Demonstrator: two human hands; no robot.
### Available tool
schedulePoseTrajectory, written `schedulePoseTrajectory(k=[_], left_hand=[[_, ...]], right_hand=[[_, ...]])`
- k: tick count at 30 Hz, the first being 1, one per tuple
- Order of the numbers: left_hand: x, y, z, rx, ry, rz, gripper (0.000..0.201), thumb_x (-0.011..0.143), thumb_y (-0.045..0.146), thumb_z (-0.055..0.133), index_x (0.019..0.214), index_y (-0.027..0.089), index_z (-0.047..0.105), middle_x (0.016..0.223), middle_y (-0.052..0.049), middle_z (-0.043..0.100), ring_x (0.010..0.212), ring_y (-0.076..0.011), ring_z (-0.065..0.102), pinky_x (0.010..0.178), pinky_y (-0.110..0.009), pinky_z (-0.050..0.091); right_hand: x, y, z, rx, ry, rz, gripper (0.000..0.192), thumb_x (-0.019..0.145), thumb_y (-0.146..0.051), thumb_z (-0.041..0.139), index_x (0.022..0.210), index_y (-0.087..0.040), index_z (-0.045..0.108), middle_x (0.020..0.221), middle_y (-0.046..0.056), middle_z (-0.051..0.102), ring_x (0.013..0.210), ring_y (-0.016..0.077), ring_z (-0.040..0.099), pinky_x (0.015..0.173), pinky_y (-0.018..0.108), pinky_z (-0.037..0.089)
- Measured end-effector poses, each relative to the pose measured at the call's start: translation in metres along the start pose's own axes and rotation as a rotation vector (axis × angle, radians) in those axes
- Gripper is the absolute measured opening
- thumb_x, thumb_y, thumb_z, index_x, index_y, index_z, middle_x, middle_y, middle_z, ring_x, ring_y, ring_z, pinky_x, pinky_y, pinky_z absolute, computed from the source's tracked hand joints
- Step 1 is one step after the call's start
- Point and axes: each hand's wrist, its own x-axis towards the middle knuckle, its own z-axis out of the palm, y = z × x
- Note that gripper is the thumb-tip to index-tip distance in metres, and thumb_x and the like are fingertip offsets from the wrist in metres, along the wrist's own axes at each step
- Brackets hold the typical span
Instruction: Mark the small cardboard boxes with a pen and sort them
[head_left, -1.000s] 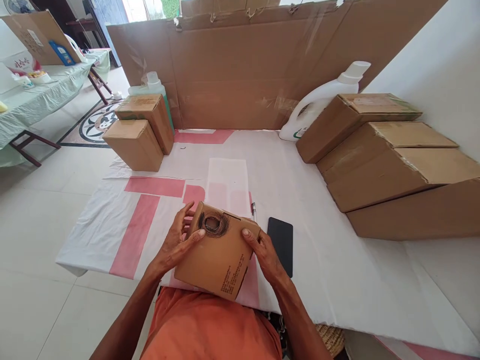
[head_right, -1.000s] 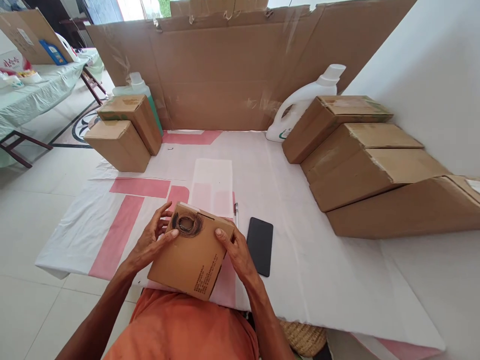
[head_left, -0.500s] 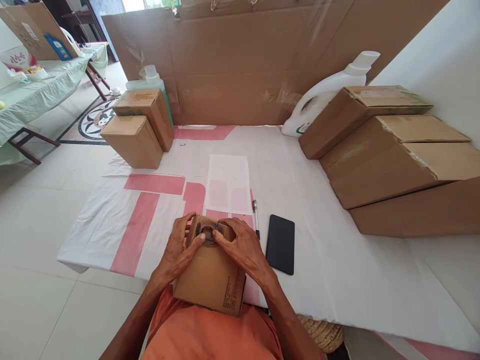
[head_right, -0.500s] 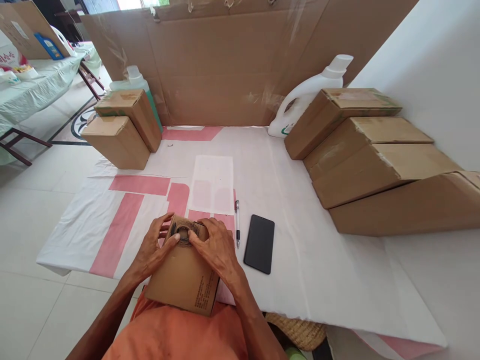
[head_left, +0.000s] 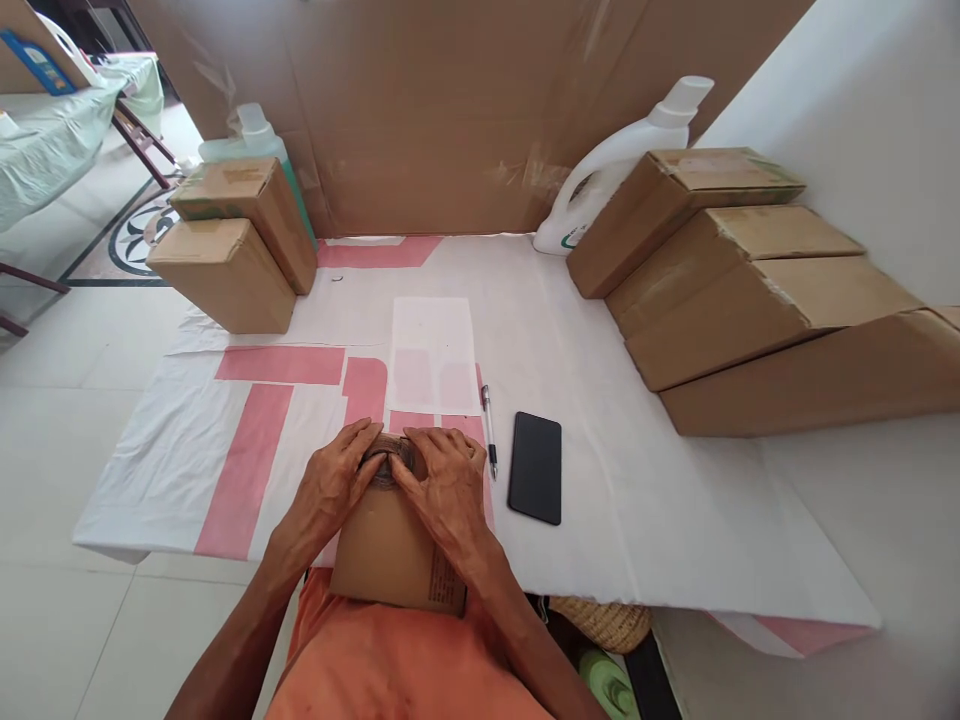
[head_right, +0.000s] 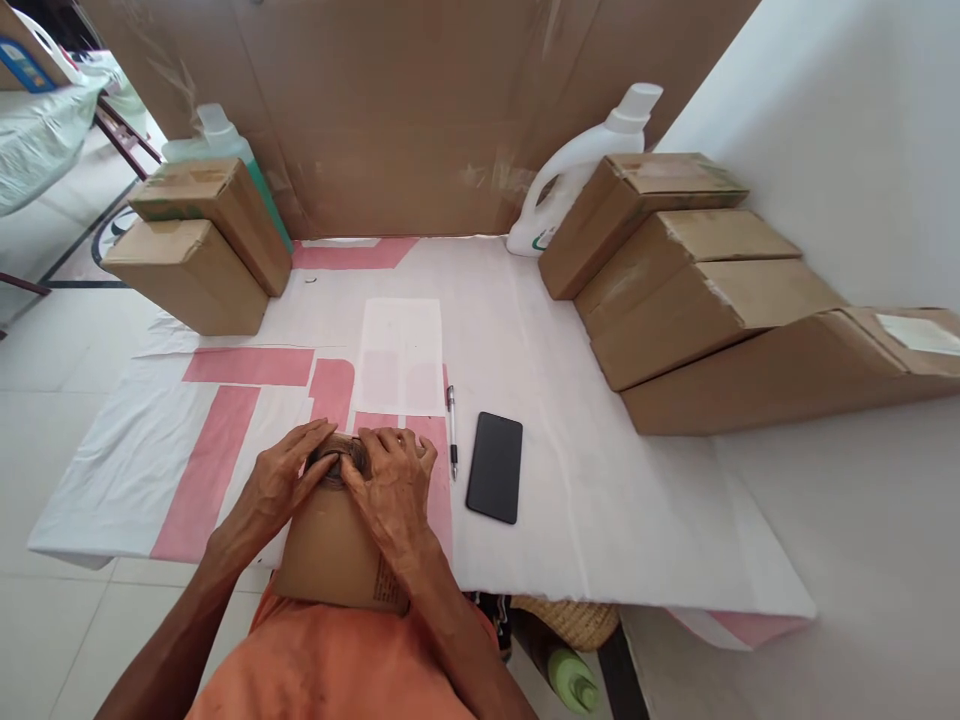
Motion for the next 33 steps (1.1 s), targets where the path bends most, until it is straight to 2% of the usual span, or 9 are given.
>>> schedulePoseTrajectory(k=[5, 9, 11, 14, 18, 21, 25, 29, 33], left_hand=[[0.0, 0.0, 0.006, -0.077, -0.02, -0.037, 0.037, 0.104, 0.029, 0.057, 0.14, 0.024, 0.062, 0.137, -0.013, 0.07, 0.123, -0.027, 0.071, 0.103, -0.045, 0.061], [0.002, -0.005, 0.022, -0.339, 0.033, -0.152, 0.038, 0.099, 0.027, 0.062, 0.137, 0.025, 0.064, 0.134, -0.01, 0.07, 0.124, -0.0248, 0.068, 0.106, -0.045, 0.058], [0.003, -0.007, 0.03, -0.474, 0.041, -0.237, 0.041, 0.096, 0.028, 0.063, 0.136, 0.023, 0.064, 0.135, -0.011, 0.07, 0.124, -0.0252, 0.068, 0.105, -0.045, 0.058], [0.001, -0.008, 0.038, -0.541, 0.047, -0.318, 0.049, 0.093, 0.028, 0.064, 0.141, 0.021, 0.06, 0.142, -0.014, 0.066, 0.124, -0.0261, 0.068, 0.107, -0.047, 0.057], [-0.003, -0.004, 0.041, -0.691, 0.004, -0.454, 0.063, 0.09, 0.034, 0.068, 0.149, 0.019, 0.05, 0.155, -0.017, 0.055, 0.136, -0.0302, 0.062, 0.115, -0.05, 0.051], [-0.006, -0.001, 0.043, -0.795, -0.012, -0.489, 0.064, 0.09, 0.036, 0.067, 0.148, 0.017, 0.048, 0.152, -0.019, 0.057, 0.14, -0.0319, 0.058, 0.118, -0.05, 0.048], [-0.007, 0.002, 0.047, -0.818, 0.011, -0.505, 0.059, 0.089, 0.031, 0.064, 0.145, 0.02, 0.049, 0.146, -0.016, 0.06, 0.136, -0.0298, 0.062, 0.115, -0.047, 0.051], [-0.007, 0.0, 0.049, -0.807, 0.027, -0.505, 0.057, 0.089, 0.03, 0.065, 0.144, 0.021, 0.05, 0.143, -0.016, 0.063, 0.133, -0.0296, 0.064, 0.112, -0.047, 0.053], [-0.001, -0.004, 0.049, -0.621, 0.071, -0.458, 0.048, 0.09, 0.034, 0.069, 0.135, 0.02, 0.058, 0.136, -0.014, 0.067, 0.126, -0.0281, 0.067, 0.111, -0.048, 0.053]], right_hand=[[-0.005, 0.009, 0.006, 0.03, 0.032, -0.048, 0.021, 0.099, -0.032, 0.066, 0.115, -0.022, 0.075, 0.112, 0.008, 0.081, 0.107, 0.0301, 0.069, 0.102, 0.049, 0.035], [-0.006, 0.023, 0.013, 0.023, 0.063, -0.04, 0.029, 0.104, -0.04, 0.057, 0.119, -0.021, 0.073, 0.116, 0.01, 0.081, 0.109, 0.0313, 0.068, 0.101, 0.048, 0.034], [-0.005, 0.03, 0.018, 0.025, 0.062, -0.016, 0.032, 0.104, -0.042, 0.054, 0.117, -0.02, 0.074, 0.115, 0.011, 0.081, 0.109, 0.032, 0.068, 0.099, 0.048, 0.034], [-0.004, 0.035, 0.023, 0.03, 0.061, 0.0, 0.034, 0.104, -0.043, 0.053, 0.115, -0.019, 0.075, 0.113, 0.011, 0.081, 0.108, 0.0319, 0.068, 0.099, 0.047, 0.035], [-0.003, 0.034, 0.024, 0.006, 0.088, -0.007, 0.033, 0.1, -0.044, 0.058, 0.114, -0.019, 0.074, 0.112, 0.012, 0.08, 0.107, 0.0329, 0.067, 0.1, 0.047, 0.035], [-0.003, 0.03, 0.023, -0.021, 0.087, 0.004, 0.027, 0.095, -0.039, 0.062, 0.111, -0.019, 0.074, 0.11, 0.011, 0.081, 0.104, 0.0328, 0.067, 0.1, 0.048, 0.035], [-0.003, 0.026, 0.024, -0.036, 0.092, 0.015, 0.024, 0.09, -0.03, 0.063, 0.108, -0.018, 0.073, 0.107, 0.01, 0.08, 0.102, 0.0318, 0.067, 0.1, 0.047, 0.034], [-0.003, 0.027, 0.023, -0.05, 0.095, 0.008, 0.023, 0.091, -0.031, 0.063, 0.108, -0.02, 0.072, 0.107, 0.01, 0.08, 0.102, 0.0314, 0.066, 0.1, 0.046, 0.035], [-0.002, 0.028, 0.021, -0.059, 0.073, 0.008, 0.023, 0.094, -0.034, 0.063, 0.11, -0.02, 0.071, 0.11, 0.011, 0.079, 0.106, 0.0316, 0.066, 0.1, 0.046, 0.035]])
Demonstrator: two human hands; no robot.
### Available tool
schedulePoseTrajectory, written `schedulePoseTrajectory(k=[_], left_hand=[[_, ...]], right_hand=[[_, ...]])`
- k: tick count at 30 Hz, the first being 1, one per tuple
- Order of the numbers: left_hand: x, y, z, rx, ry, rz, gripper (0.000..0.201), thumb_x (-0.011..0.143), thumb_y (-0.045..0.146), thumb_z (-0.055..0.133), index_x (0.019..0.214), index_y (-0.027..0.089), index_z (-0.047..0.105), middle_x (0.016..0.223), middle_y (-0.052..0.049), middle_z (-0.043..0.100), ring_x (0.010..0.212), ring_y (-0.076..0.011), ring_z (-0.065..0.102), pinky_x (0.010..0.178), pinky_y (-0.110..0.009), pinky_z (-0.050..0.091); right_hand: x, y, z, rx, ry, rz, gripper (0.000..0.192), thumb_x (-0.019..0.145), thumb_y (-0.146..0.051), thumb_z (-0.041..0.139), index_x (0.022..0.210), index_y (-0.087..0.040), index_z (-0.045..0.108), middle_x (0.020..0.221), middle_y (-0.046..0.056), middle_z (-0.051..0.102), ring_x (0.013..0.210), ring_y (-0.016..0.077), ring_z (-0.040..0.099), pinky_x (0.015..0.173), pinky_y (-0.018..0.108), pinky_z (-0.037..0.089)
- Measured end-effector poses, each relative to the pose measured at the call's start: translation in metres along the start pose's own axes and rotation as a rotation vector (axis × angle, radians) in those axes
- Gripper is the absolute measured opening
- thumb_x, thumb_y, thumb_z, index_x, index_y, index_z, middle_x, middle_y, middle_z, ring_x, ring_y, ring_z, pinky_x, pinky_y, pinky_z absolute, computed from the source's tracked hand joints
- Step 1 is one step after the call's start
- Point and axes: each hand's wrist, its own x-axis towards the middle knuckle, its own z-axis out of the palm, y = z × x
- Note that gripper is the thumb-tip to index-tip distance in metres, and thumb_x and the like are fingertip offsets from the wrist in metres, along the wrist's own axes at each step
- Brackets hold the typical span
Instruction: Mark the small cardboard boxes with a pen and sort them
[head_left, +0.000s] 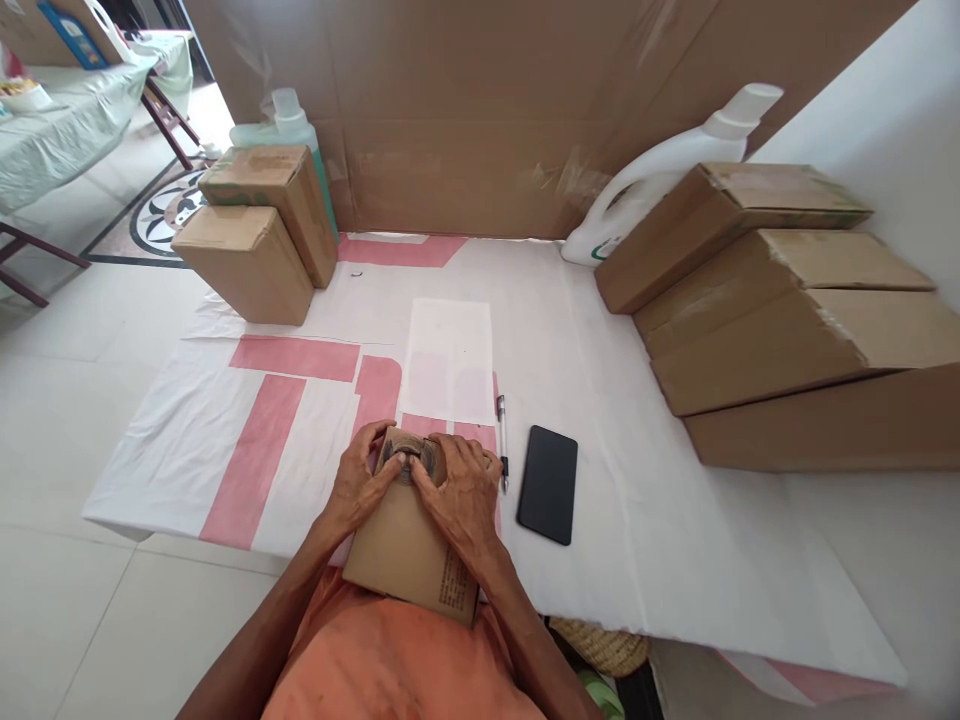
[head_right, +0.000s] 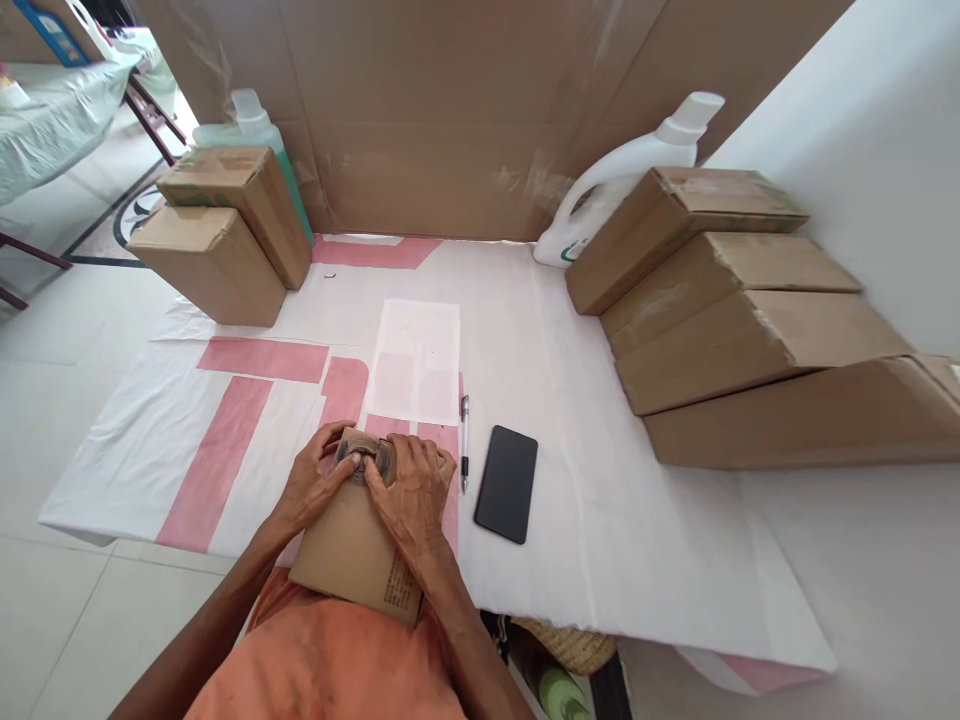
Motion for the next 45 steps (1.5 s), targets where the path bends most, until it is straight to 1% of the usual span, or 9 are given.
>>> schedulePoseTrajectory(k=[6, 9, 13, 17, 20, 25, 28, 32, 45], left_hand=[[0.007, 0.002, -0.004, 0.237, 0.019, 0.217, 0.038, 0.098, 0.03, 0.064, 0.135, 0.023, 0.063, 0.132, -0.01, 0.069, 0.12, -0.0229, 0.068, 0.104, -0.043, 0.057], [0.007, 0.0, -0.006, 0.237, 0.008, 0.206, 0.036, 0.098, 0.032, 0.064, 0.132, 0.022, 0.065, 0.129, -0.01, 0.07, 0.117, -0.0233, 0.069, 0.102, -0.044, 0.058], [0.005, -0.005, -0.008, 0.166, 0.012, 0.151, 0.038, 0.096, 0.036, 0.065, 0.131, 0.022, 0.065, 0.129, -0.011, 0.07, 0.116, -0.0247, 0.07, 0.102, -0.046, 0.059], [0.0, -0.006, -0.011, -0.011, -0.058, 0.03, 0.057, 0.091, 0.037, 0.067, 0.145, 0.022, 0.054, 0.144, -0.013, 0.062, 0.13, -0.0282, 0.064, 0.112, -0.05, 0.052], [-0.005, -0.007, -0.012, -0.162, -0.162, -0.078, 0.079, 0.085, 0.041, 0.073, 0.154, 0.02, 0.04, 0.153, -0.017, 0.053, 0.139, -0.0332, 0.057, 0.118, -0.051, 0.046], [-0.012, -0.009, -0.01, -0.197, -0.223, -0.053, 0.089, 0.079, 0.044, 0.076, 0.154, 0.021, 0.033, 0.155, -0.017, 0.046, 0.145, -0.0374, 0.046, 0.123, -0.054, 0.036], [-0.013, -0.009, -0.009, -0.164, -0.25, -0.038, 0.094, 0.078, 0.044, 0.074, 0.156, 0.021, 0.027, 0.155, -0.017, 0.041, 0.144, -0.0386, 0.043, 0.122, -0.055, 0.035], [-0.014, -0.009, -0.008, -0.127, -0.248, -0.018, 0.097, 0.079, 0.041, 0.072, 0.159, 0.02, 0.022, 0.158, -0.018, 0.034, 0.147, -0.0409, 0.038, 0.124, -0.058, 0.031], [-0.015, -0.007, -0.006, -0.102, -0.234, -0.006, 0.093, 0.078, 0.029, 0.067, 0.16, 0.019, 0.024, 0.159, -0.018, 0.035, 0.15, -0.0393, 0.037, 0.125, -0.059, 0.03]], right_hand=[[0.0, -0.004, -0.001, 0.031, -0.031, 0.0, 0.024, 0.099, -0.036, 0.06, 0.112, -0.019, 0.071, 0.113, 0.013, 0.078, 0.107, 0.0329, 0.066, 0.099, 0.049, 0.038], [0.004, 0.005, -0.009, 0.166, 0.101, 0.007, 0.032, 0.104, -0.044, 0.053, 0.117, -0.02, 0.069, 0.118, 0.014, 0.076, 0.114, 0.0324, 0.065, 0.102, 0.049, 0.043], [0.012, 0.042, -0.03, 0.044, 0.096, 0.263, 0.037, 0.106, -0.043, 0.044, 0.119, -0.017, 0.066, 0.101, 0.015, 0.074, 0.095, 0.0302, 0.068, 0.085, 0.043, 0.051], [0.018, 0.075, -0.039, -0.07, -0.096, 0.421, 0.011, 0.092, -0.029, 0.064, 0.089, -0.019, 0.067, 0.066, 0.008, 0.066, 0.064, 0.0264, 0.064, 0.062, 0.034, 0.043], [0.024, 0.083, -0.039, -0.068, -0.155, 0.472, 0.018, 0.083, -0.02, 0.069, 0.069, -0.022, 0.059, 0.059, 0.005, 0.062, 0.059, 0.0243, 0.063, 0.058, 0.031, 0.04], [0.039, 0.069, -0.058, 0.04, 0.033, 0.523, 0.01, 0.091, -0.024, 0.059, 0.081, -0.022, 0.056, 0.07, 0.004, 0.069, 0.067, 0.0222, 0.069, 0.067, 0.032, 0.049], [0.036, 0.044, -0.064, 0.543, 0.211, 0.404, 0.014, 0.095, -0.037, 0.06, 0.095, -0.024, 0.057, 0.075, 0.001, 0.071, 0.061, 0.0191, 0.069, 0.059, 0.029, 0.052], [0.016, 0.003, -0.042, 1.044, 0.007, 0.267, 0.019, 0.093, -0.041, 0.069, 0.099, -0.023, 0.072, 0.081, 0.003, 0.078, 0.065, 0.0187, 0.073, 0.062, 0.031, 0.06], [-0.001, -0.002, -0.01, 0.827, -0.232, 0.16, 0.025, 0.097, -0.04, 0.066, 0.111, -0.025, 0.081, 0.116, 0.008, 0.082, 0.089, 0.0256, 0.081, 0.083, 0.043, 0.066]])
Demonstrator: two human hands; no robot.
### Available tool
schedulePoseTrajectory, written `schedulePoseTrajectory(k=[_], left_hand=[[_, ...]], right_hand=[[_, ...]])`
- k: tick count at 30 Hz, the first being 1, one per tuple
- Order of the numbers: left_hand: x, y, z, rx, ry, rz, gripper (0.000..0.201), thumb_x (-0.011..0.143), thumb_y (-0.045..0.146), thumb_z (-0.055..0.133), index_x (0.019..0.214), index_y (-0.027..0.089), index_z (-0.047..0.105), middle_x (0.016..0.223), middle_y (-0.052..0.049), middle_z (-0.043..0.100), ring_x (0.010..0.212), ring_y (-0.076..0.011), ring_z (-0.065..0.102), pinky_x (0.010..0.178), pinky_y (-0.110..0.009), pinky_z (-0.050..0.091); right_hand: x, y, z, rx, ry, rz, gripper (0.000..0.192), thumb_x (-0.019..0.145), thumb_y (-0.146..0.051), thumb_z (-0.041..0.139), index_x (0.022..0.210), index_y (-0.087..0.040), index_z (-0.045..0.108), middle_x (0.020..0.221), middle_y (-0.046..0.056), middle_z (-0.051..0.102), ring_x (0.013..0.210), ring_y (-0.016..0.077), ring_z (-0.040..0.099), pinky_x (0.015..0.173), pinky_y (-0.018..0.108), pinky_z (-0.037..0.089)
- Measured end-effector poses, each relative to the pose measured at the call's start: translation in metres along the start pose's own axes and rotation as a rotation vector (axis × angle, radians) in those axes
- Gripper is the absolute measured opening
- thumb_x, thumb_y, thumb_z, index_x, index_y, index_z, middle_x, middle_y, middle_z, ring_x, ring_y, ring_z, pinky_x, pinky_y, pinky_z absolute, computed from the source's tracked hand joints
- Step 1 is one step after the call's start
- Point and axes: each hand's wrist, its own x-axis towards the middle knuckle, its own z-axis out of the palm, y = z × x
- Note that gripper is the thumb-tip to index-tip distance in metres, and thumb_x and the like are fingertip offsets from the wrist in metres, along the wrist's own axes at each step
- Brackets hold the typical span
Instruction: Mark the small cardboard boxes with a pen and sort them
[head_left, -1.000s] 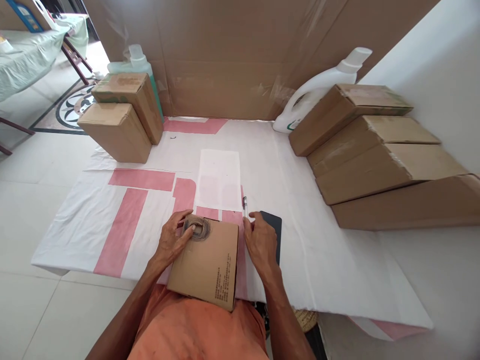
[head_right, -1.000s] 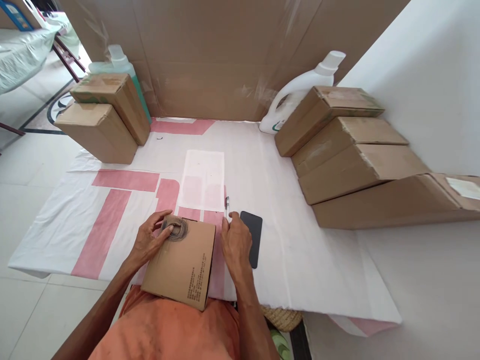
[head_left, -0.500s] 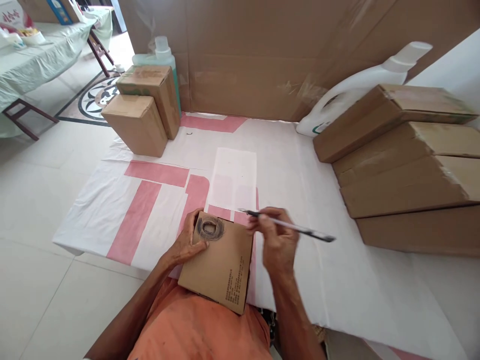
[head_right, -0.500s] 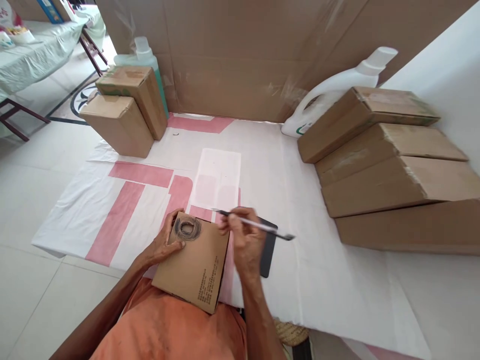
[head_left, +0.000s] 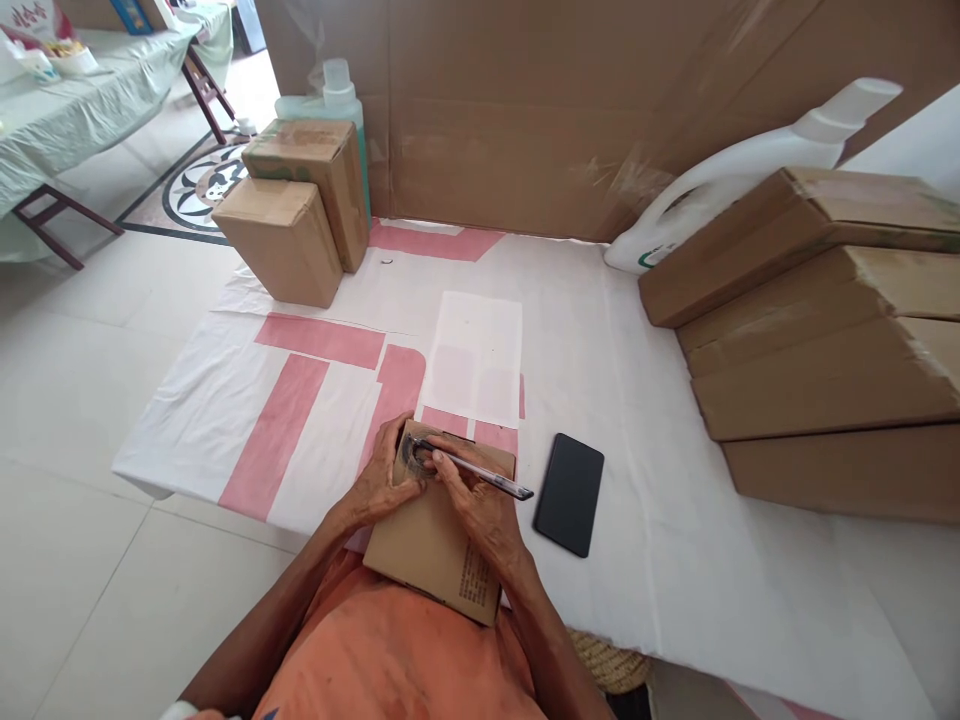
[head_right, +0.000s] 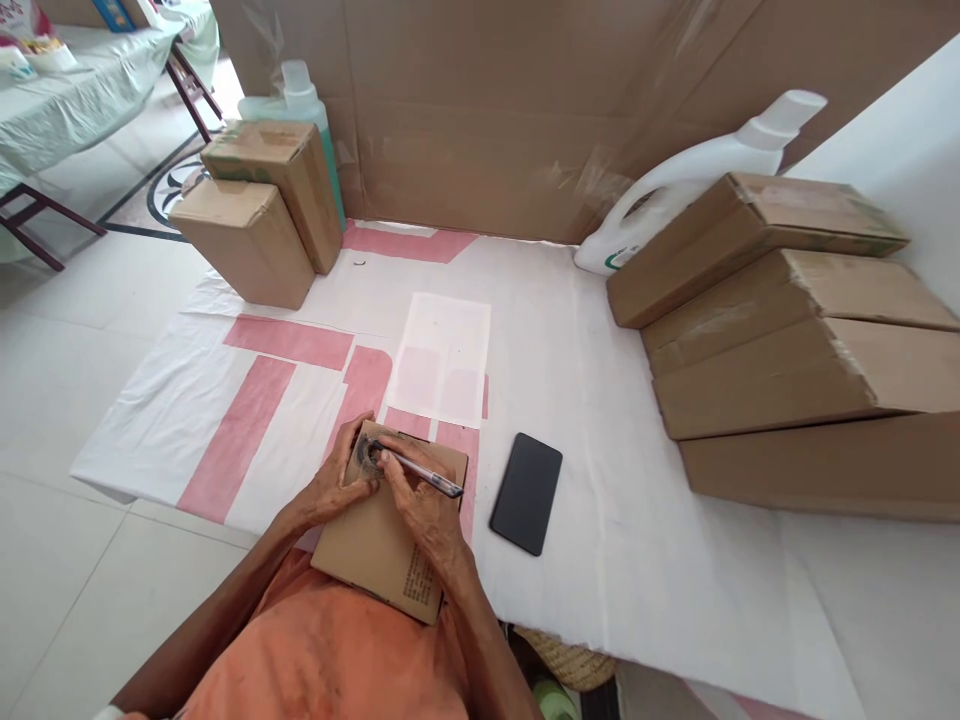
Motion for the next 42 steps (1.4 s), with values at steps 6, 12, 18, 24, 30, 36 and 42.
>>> schedulePoseTrajectory(k=[6, 12, 18, 24, 30, 36, 42], left_hand=[[-0.001, 0.0, 0.0, 0.004, 0.006, -0.002, 0.092, 0.082, 0.033, 0.07, 0.161, 0.021, 0.025, 0.161, -0.018, 0.034, 0.152, -0.0395, 0.036, 0.126, -0.058, 0.03], [-0.001, -0.004, 0.0, -0.005, 0.001, 0.013, 0.095, 0.08, 0.035, 0.071, 0.161, 0.021, 0.024, 0.161, -0.018, 0.034, 0.152, -0.0405, 0.034, 0.126, -0.059, 0.028], [0.0, -0.004, 0.0, -0.003, -0.001, 0.009, 0.097, 0.081, 0.042, 0.072, 0.161, 0.02, 0.023, 0.16, -0.019, 0.034, 0.152, -0.0405, 0.033, 0.126, -0.058, 0.027], [0.0, -0.005, 0.0, -0.016, -0.003, 0.003, 0.096, 0.081, 0.041, 0.071, 0.162, 0.02, 0.023, 0.161, -0.019, 0.033, 0.151, -0.0408, 0.035, 0.125, -0.059, 0.029], [0.0, -0.004, 0.0, -0.015, 0.013, -0.003, 0.094, 0.082, 0.04, 0.072, 0.161, 0.023, 0.026, 0.161, -0.016, 0.036, 0.15, -0.0402, 0.037, 0.126, -0.058, 0.029], [0.001, -0.007, -0.002, -0.006, 0.005, -0.014, 0.095, 0.082, 0.045, 0.071, 0.161, 0.021, 0.023, 0.165, -0.017, 0.031, 0.153, -0.0387, 0.034, 0.127, -0.056, 0.027], [0.0, -0.007, -0.001, -0.003, 0.011, -0.043, 0.096, 0.086, 0.051, 0.07, 0.164, 0.024, 0.021, 0.168, -0.016, 0.028, 0.156, -0.0382, 0.032, 0.129, -0.057, 0.025]], right_hand=[[-0.001, -0.01, -0.004, -0.064, -0.065, 0.028, 0.026, 0.096, -0.042, 0.065, 0.105, -0.024, 0.081, 0.11, 0.008, 0.082, 0.088, 0.0253, 0.079, 0.082, 0.041, 0.064], [-0.004, -0.017, -0.024, -0.189, -0.076, 0.055, 0.03, 0.096, -0.043, 0.059, 0.089, -0.021, 0.077, 0.074, 0.003, 0.073, 0.062, 0.0194, 0.069, 0.056, 0.029, 0.051], [0.007, -0.023, -0.039, -0.32, 0.133, 0.023, 0.03, 0.097, -0.043, 0.057, 0.083, -0.02, 0.071, 0.059, -0.002, 0.061, 0.051, 0.0151, 0.057, 0.051, 0.027, 0.037], [0.021, -0.024, -0.011, -0.114, -0.023, -0.007, 0.029, 0.099, -0.048, 0.059, 0.094, -0.023, 0.072, 0.079, 0.003, 0.073, 0.067, 0.0191, 0.068, 0.063, 0.029, 0.052], [0.049, -0.032, -0.045, -0.054, 0.244, 0.006, 0.034, 0.103, -0.057, 0.051, 0.099, -0.024, 0.057, 0.109, 0.008, 0.074, 0.07, 0.0168, 0.069, 0.058, 0.028, 0.053], [0.082, -0.005, -0.095, -0.864, 0.126, 0.272, 0.012, 0.1, -0.032, 0.059, 0.094, -0.022, 0.055, 0.074, 0.003, 0.069, 0.071, 0.022, 0.067, 0.068, 0.031, 0.044], [0.082, 0.009, -0.076, -1.025, -0.005, 0.342, 0.008, 0.102, -0.026, 0.056, 0.102, -0.019, 0.061, 0.093, 0.012, 0.074, 0.086, 0.0276, 0.07, 0.07, 0.032, 0.041]])
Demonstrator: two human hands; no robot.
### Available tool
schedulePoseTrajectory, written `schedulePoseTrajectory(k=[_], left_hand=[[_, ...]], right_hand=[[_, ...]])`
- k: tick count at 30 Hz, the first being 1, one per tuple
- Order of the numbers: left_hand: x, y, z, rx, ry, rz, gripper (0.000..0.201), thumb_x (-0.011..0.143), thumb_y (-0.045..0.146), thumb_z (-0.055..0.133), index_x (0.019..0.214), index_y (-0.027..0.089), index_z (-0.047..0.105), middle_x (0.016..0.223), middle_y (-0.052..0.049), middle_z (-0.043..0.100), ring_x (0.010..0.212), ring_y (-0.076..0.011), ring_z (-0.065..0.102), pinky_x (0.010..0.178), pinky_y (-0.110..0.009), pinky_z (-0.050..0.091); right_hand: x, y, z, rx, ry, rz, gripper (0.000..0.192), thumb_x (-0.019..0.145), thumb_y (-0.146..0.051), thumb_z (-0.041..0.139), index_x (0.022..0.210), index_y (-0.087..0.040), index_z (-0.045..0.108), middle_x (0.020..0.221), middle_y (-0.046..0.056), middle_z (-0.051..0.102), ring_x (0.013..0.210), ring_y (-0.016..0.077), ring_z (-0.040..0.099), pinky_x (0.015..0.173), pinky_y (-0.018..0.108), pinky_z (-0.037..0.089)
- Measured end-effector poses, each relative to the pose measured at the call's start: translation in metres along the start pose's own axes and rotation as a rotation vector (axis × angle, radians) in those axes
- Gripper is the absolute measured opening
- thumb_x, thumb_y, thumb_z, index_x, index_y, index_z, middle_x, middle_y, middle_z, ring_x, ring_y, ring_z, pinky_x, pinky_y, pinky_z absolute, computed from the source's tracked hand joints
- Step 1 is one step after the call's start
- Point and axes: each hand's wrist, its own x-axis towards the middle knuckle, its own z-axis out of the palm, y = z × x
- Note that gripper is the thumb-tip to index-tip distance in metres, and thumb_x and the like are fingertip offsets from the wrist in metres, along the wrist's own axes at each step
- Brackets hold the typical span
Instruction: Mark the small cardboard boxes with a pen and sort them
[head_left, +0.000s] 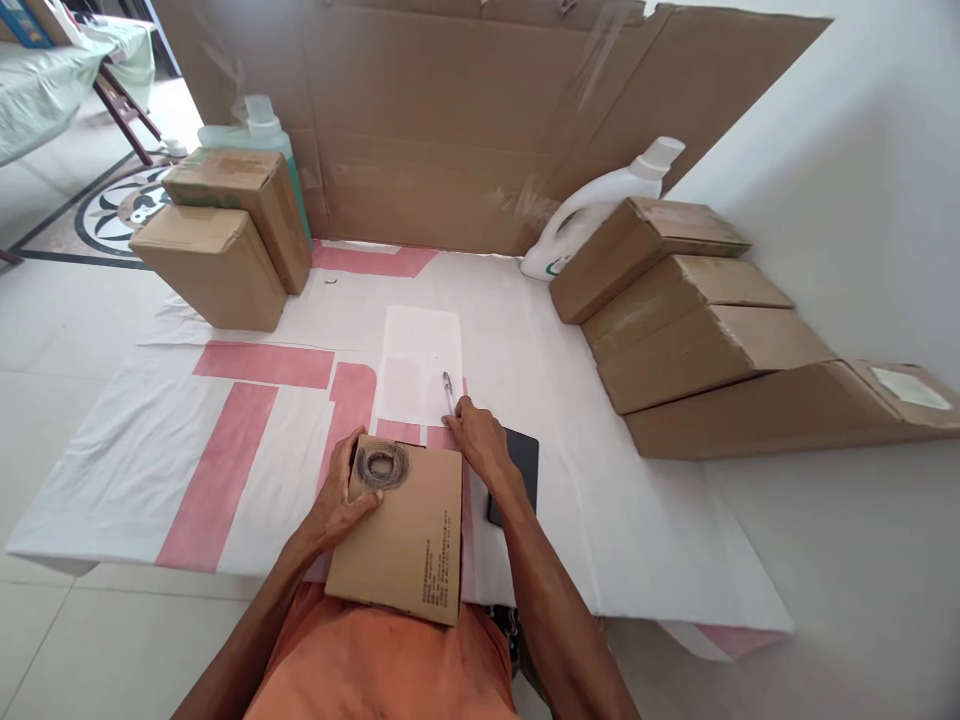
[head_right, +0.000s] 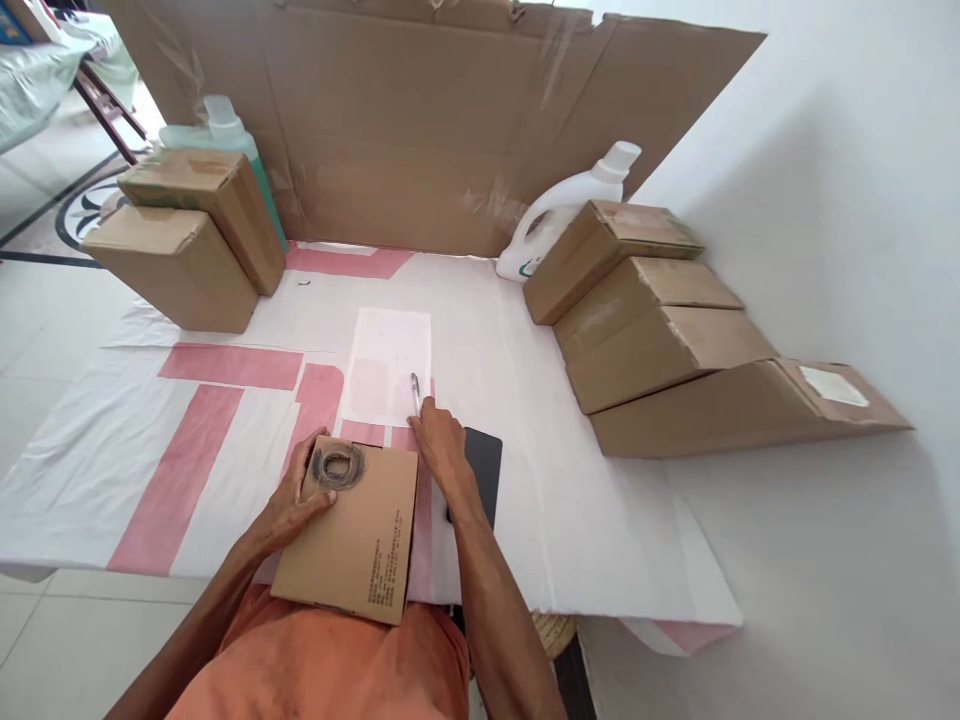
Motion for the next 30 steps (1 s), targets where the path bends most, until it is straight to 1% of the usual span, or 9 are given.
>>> schedulePoseTrajectory(k=[4, 6, 9, 12, 15, 19, 24, 27, 30], left_hand=[[0.0, -0.003, 0.001, 0.047, 0.015, -0.022, 0.098, 0.086, 0.052, 0.07, 0.165, 0.022, 0.019, 0.17, -0.017, 0.023, 0.158, -0.0389, 0.026, 0.13, -0.059, 0.022], [0.001, -0.005, 0.003, 0.079, 0.029, -0.023, 0.097, 0.087, 0.052, 0.068, 0.165, 0.022, 0.018, 0.17, -0.018, 0.022, 0.159, -0.0393, 0.023, 0.13, -0.06, 0.021], [0.004, -0.007, 0.005, 0.126, 0.045, 0.015, 0.089, 0.087, 0.05, 0.067, 0.161, 0.022, 0.026, 0.165, -0.018, 0.029, 0.158, -0.04, 0.024, 0.13, -0.062, 0.021], [0.006, -0.001, 0.005, 0.158, 0.03, 0.036, 0.084, 0.083, 0.048, 0.071, 0.154, 0.021, 0.035, 0.158, -0.019, 0.037, 0.153, -0.0415, 0.029, 0.128, -0.064, 0.023], [0.004, 0.011, 0.003, 0.09, -0.021, -0.01, 0.085, 0.082, 0.049, 0.072, 0.153, 0.022, 0.033, 0.157, -0.019, 0.039, 0.15, -0.0398, 0.037, 0.125, -0.061, 0.031], [-0.007, 0.024, 0.001, -0.088, -0.09, -0.083, 0.093, 0.083, 0.053, 0.076, 0.157, 0.026, 0.025, 0.156, -0.018, 0.044, 0.146, -0.0376, 0.046, 0.119, -0.056, 0.04], [-0.013, 0.024, 0.004, -0.244, -0.102, -0.131, 0.099, 0.082, 0.05, 0.081, 0.159, 0.031, 0.022, 0.147, -0.014, 0.056, 0.135, -0.0349, 0.059, 0.111, -0.052, 0.049], [-0.008, 0.02, 0.007, -0.305, -0.089, -0.123, 0.097, 0.08, 0.047, 0.084, 0.158, 0.032, 0.027, 0.144, -0.013, 0.059, 0.132, -0.0337, 0.061, 0.107, -0.048, 0.052], [0.001, 0.017, 0.012, -0.339, -0.097, -0.091, 0.099, 0.078, 0.046, 0.086, 0.157, 0.031, 0.028, 0.142, -0.013, 0.06, 0.13, -0.033, 0.063, 0.105, -0.047, 0.053]], right_hand=[[-0.031, 0.009, -0.004, -0.052, 0.056, 0.028, 0.02, 0.106, -0.038, 0.054, 0.112, -0.019, 0.06, 0.111, 0.014, 0.073, 0.1, 0.0292, 0.07, 0.075, 0.033, 0.045], [-0.056, 0.022, -0.003, -0.092, 0.13, 0.106, 0.031, 0.105, -0.043, 0.054, 0.119, -0.016, 0.058, 0.123, 0.021, 0.067, 0.113, 0.0357, 0.065, 0.079, 0.038, 0.048], [-0.09, 0.047, 0.006, -0.121, 0.227, 0.296, 0.053, 0.093, -0.054, 0.069, 0.12, -0.01, 0.057, 0.124, 0.031, 0.061, 0.122, 0.0486, 0.058, 0.082, 0.049, 0.052], [-0.105, 0.066, 0.018, 0.083, 0.232, 0.429, 0.061, 0.078, -0.054, 0.081, 0.115, -0.011, 0.059, 0.122, 0.032, 0.062, 0.122, 0.0511, 0.059, 0.087, 0.054, 0.053], [-0.101, 0.08, 0.023, 0.288, 0.217, 0.48, 0.066, 0.067, -0.057, 0.083, 0.111, -0.013, 0.06, 0.119, 0.031, 0.067, 0.116, 0.0499, 0.064, 0.088, 0.055, 0.053], [-0.097, 0.09, 0.021, 0.582, 0.14, 0.455, 0.054, 0.069, -0.063, 0.075, 0.097, -0.017, 0.067, 0.098, 0.021, 0.078, 0.097, 0.0425, 0.073, 0.082, 0.053, 0.058], [-0.117, 0.082, 0.0, 1.038, 0.066, 0.351, 0.054, 0.076, -0.059, 0.075, 0.109, -0.016, 0.071, 0.111, 0.016, 0.081, 0.101, 0.0359, 0.078, 0.087, 0.05, 0.064], [-0.133, 0.062, -0.019, 1.438, -0.003, 0.288, 0.05, 0.074, -0.048, 0.088, 0.111, -0.017, 0.074, 0.119, 0.016, 0.08, 0.095, 0.0334, 0.08, 0.085, 0.049, 0.066], [-0.144, 0.034, -0.027, 1.566, -0.156, 0.174, 0.042, 0.078, -0.044, 0.089, 0.109, -0.018, 0.076, 0.109, 0.014, 0.081, 0.083, 0.0277, 0.079, 0.073, 0.04, 0.066]])
